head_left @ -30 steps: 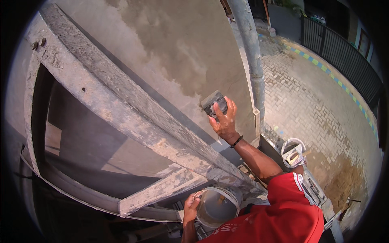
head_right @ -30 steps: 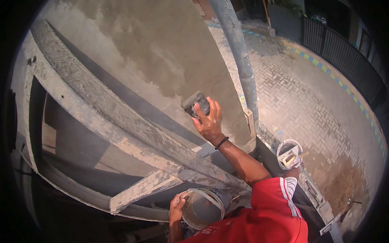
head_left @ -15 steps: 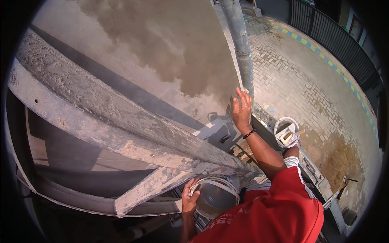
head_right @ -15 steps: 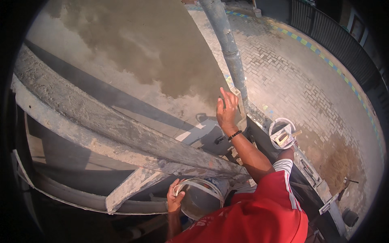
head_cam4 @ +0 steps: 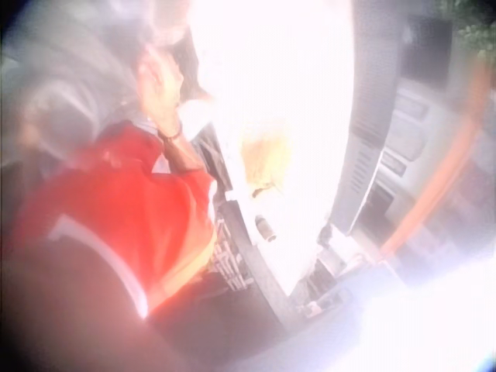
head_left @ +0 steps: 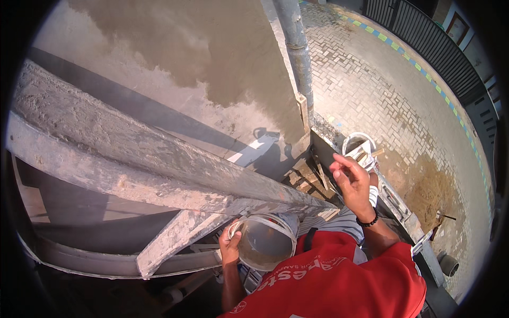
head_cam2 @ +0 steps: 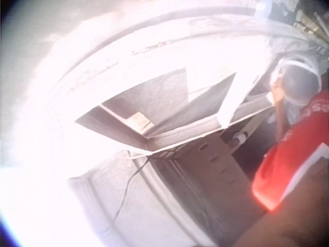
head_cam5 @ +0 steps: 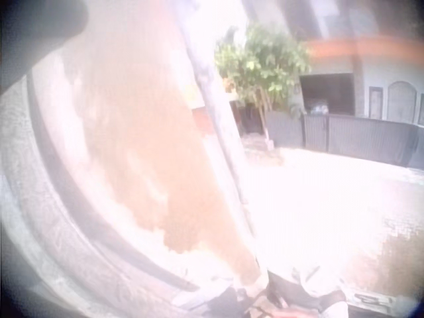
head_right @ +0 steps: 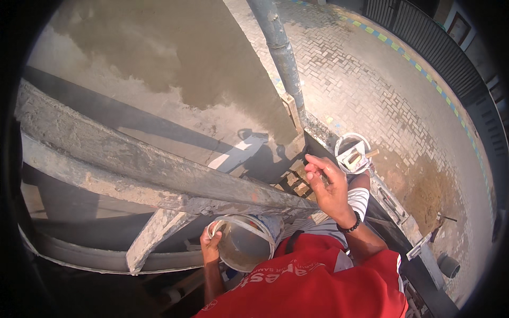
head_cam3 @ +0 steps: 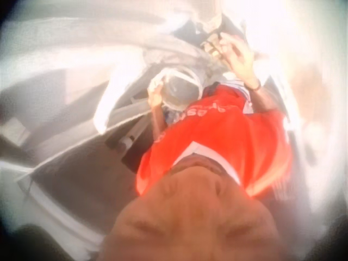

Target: The person applies and smooths wet plaster onto a vertical wall using a trowel and a bucket of material. They repeatedly dip the trowel into the bucket, spread the plaster over the surface, and use a wooden straightedge to level the applied layer.

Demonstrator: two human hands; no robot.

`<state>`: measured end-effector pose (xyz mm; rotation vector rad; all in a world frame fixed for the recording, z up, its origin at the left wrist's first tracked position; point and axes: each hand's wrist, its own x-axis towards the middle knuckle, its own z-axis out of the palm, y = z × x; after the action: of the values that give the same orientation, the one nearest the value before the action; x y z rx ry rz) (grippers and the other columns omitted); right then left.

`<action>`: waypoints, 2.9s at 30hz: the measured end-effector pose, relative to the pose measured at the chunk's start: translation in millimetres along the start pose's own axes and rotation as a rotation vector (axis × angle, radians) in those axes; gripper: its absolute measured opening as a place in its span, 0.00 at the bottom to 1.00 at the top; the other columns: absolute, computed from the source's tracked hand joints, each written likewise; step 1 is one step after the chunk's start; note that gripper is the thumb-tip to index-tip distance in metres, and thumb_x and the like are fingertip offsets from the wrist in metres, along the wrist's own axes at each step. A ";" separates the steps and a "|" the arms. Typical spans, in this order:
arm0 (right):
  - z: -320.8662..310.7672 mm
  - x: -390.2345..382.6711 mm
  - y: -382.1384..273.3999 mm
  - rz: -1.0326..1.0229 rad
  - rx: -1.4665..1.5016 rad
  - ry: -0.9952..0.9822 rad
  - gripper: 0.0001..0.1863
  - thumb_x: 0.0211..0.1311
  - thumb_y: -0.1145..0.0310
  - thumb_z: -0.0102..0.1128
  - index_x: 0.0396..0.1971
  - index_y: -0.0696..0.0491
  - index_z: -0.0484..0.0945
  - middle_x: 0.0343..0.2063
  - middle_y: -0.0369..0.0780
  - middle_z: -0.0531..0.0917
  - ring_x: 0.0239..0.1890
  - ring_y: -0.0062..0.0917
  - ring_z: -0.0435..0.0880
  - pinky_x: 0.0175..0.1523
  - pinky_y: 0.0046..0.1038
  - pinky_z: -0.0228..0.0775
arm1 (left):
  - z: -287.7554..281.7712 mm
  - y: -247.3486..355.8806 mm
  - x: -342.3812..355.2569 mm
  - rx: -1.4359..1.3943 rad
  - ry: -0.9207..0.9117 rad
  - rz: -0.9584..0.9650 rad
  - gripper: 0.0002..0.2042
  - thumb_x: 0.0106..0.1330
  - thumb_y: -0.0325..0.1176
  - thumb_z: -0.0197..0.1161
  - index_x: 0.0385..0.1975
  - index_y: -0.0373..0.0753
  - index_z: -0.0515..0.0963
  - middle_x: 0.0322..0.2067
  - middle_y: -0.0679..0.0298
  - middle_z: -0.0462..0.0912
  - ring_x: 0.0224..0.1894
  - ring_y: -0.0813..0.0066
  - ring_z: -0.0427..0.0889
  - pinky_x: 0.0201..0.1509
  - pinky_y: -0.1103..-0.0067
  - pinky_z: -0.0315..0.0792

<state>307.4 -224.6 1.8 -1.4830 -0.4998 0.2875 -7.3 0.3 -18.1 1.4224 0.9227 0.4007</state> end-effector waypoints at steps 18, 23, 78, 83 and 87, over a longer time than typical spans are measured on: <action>117.5 -61.8 -75.5 -0.512 -0.280 -0.725 0.27 0.58 0.75 0.60 0.60 0.50 0.72 0.42 0.47 0.78 0.39 0.38 0.78 0.43 0.37 0.68 | 0.9 -2.7 -2.1 -0.259 -0.149 0.149 0.20 0.67 0.33 0.62 0.54 0.28 0.76 0.53 0.58 0.80 0.53 0.71 0.77 0.61 0.76 0.67; 135.5 -70.2 -76.0 -0.238 -0.015 -1.038 0.23 0.62 0.75 0.56 0.59 0.50 0.74 0.27 0.46 0.81 0.23 0.37 0.78 0.34 0.37 0.68 | -23.1 -43.4 7.0 -0.180 -0.170 0.287 0.13 0.67 0.30 0.59 0.47 0.31 0.78 0.48 0.61 0.81 0.53 0.72 0.77 0.62 0.76 0.66; -50.1 -140.1 -298.7 -0.320 0.552 -0.128 0.24 0.61 0.67 0.59 0.56 0.60 0.71 0.27 0.48 0.81 0.17 0.14 0.65 0.23 0.16 0.56 | -37.0 216.6 0.8 1.017 0.161 0.481 0.22 0.68 0.48 0.52 0.39 0.32 0.81 0.37 0.42 0.82 0.44 0.41 0.79 0.50 0.58 0.70; -100.2 -163.1 -267.1 -0.375 0.335 0.300 0.25 0.60 0.65 0.60 0.56 0.60 0.71 0.26 0.45 0.80 0.15 0.11 0.63 0.20 0.13 0.51 | -30.7 214.1 11.2 1.043 0.131 0.487 0.21 0.70 0.45 0.52 0.41 0.30 0.80 0.37 0.42 0.82 0.44 0.41 0.79 0.49 0.60 0.70; -130.6 -183.4 -238.4 -0.238 0.205 0.610 0.25 0.62 0.67 0.59 0.57 0.61 0.70 0.24 0.39 0.79 0.15 0.09 0.61 0.20 0.12 0.50 | -47.2 205.9 8.1 1.064 0.166 0.565 0.20 0.72 0.43 0.50 0.43 0.29 0.78 0.37 0.41 0.82 0.43 0.40 0.79 0.49 0.61 0.70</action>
<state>183.9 -445.9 210.0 -1.2171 -0.1432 -0.2925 20.2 70.0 179.6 2.6850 0.8826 0.4672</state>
